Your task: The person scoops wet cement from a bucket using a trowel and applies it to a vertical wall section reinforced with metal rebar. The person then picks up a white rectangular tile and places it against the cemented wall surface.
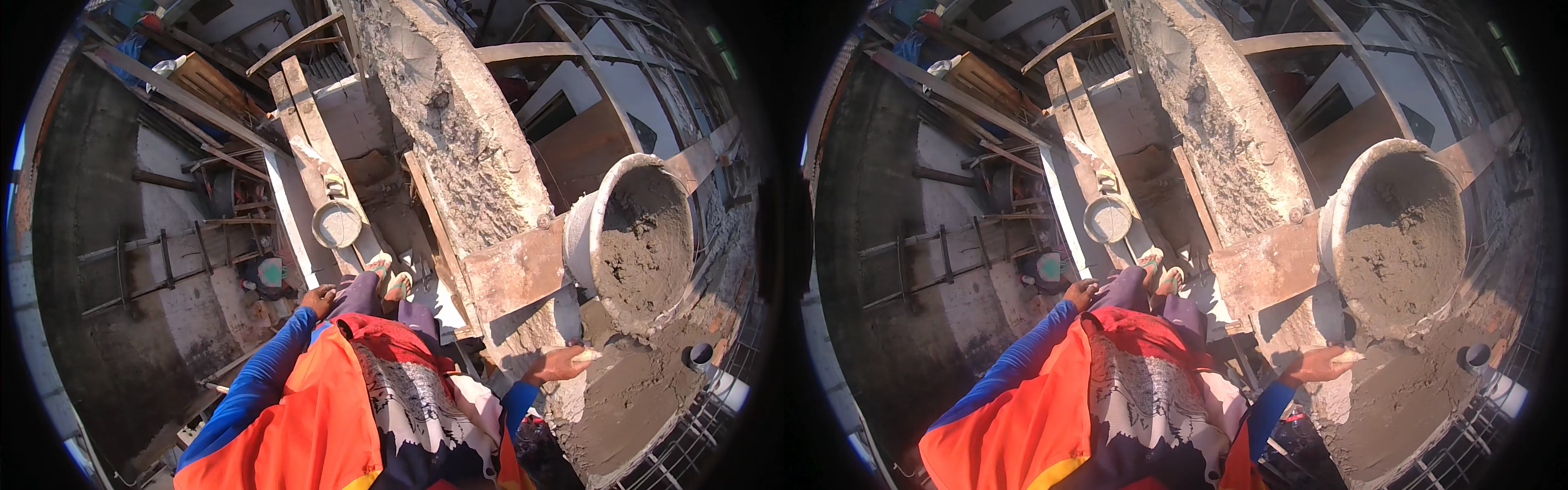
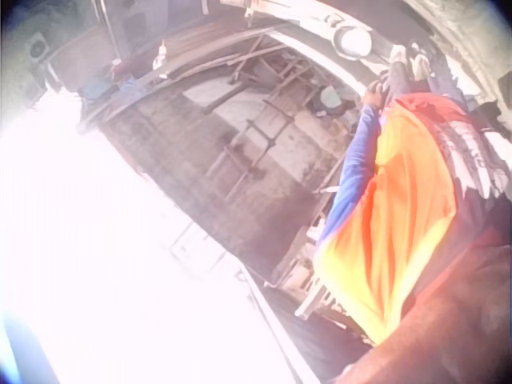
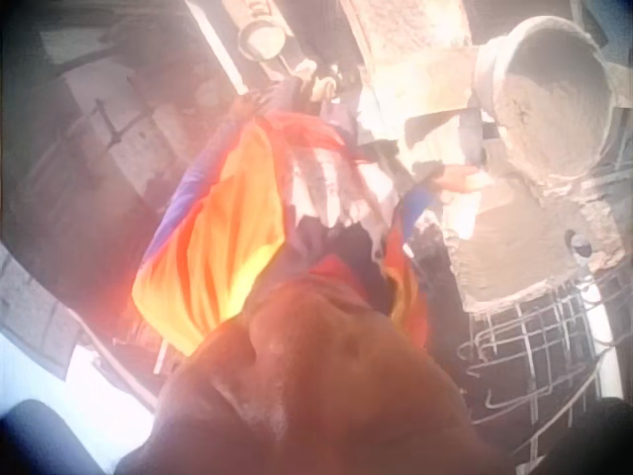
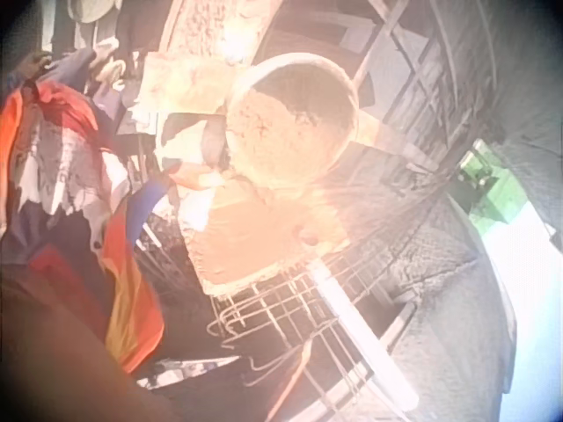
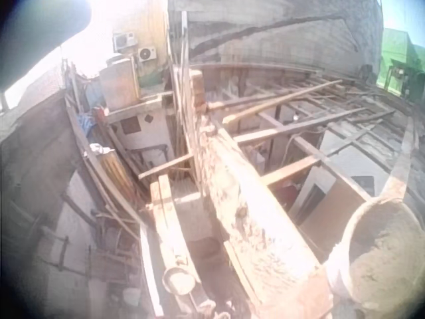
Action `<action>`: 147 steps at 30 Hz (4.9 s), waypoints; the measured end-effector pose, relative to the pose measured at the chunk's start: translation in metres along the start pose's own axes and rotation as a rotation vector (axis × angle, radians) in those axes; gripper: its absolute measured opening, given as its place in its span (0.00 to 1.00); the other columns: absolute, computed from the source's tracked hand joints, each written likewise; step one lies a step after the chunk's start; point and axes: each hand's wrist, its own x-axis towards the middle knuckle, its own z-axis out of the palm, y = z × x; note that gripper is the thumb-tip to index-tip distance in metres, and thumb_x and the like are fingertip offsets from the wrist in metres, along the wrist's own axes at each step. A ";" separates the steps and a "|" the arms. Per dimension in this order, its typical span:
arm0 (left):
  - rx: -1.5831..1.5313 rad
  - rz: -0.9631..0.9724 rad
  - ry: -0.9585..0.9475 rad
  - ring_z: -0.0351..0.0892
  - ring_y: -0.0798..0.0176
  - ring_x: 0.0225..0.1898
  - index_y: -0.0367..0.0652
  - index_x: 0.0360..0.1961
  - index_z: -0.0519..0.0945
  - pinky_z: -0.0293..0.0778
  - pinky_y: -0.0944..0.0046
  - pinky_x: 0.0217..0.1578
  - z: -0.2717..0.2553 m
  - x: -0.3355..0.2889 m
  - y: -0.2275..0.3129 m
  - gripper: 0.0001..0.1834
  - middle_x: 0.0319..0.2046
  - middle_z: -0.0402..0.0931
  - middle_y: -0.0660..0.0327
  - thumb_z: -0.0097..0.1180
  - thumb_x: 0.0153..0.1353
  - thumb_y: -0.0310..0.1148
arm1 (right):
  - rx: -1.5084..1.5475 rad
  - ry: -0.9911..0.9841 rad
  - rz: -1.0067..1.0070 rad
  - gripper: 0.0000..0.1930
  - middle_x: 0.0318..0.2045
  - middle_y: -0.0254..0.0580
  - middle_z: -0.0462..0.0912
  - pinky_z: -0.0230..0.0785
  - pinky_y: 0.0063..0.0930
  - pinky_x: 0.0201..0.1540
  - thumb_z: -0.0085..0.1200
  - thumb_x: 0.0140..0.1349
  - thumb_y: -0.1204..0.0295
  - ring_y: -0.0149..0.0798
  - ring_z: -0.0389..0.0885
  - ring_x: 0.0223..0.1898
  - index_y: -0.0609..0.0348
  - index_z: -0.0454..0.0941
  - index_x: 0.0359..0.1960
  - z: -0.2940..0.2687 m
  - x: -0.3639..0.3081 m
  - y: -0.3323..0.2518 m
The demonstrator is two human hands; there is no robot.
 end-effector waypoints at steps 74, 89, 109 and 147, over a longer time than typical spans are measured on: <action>-0.766 -0.464 0.198 0.75 0.43 0.60 0.48 0.60 0.78 0.69 0.50 0.62 0.002 0.096 -0.090 0.25 0.58 0.78 0.50 0.54 0.66 0.48 | -0.855 -1.929 -0.308 0.10 0.22 0.34 0.75 0.69 0.27 0.20 0.55 0.67 0.65 0.30 0.74 0.19 0.57 0.72 0.39 0.225 -0.443 -0.113; -0.357 -0.264 0.173 0.47 0.44 0.76 0.35 0.74 0.51 0.49 0.50 0.74 0.032 0.378 -0.105 0.45 0.73 0.54 0.42 0.58 0.65 0.45 | -0.821 -1.785 -0.296 0.08 0.22 0.30 0.75 0.63 0.23 0.21 0.56 0.70 0.66 0.26 0.72 0.19 0.56 0.72 0.40 0.226 -0.424 -0.059; -0.992 -0.608 0.346 0.66 0.42 0.68 0.32 0.67 0.67 0.60 0.53 0.70 -0.006 0.282 -0.131 0.45 0.66 0.67 0.38 0.56 0.61 0.58 | -0.806 -1.943 -0.631 0.08 0.22 0.32 0.75 0.66 0.24 0.22 0.56 0.70 0.68 0.26 0.73 0.20 0.58 0.72 0.40 0.219 -0.484 -0.102; -1.732 -1.494 0.910 0.76 0.41 0.59 0.32 0.58 0.77 0.70 0.53 0.60 0.458 0.144 -0.187 0.35 0.56 0.77 0.39 0.54 0.66 0.54 | -0.476 -2.070 -3.582 0.28 0.50 0.61 0.80 0.73 0.52 0.54 0.56 0.65 0.57 0.62 0.80 0.52 0.62 0.71 0.61 0.320 -0.835 0.085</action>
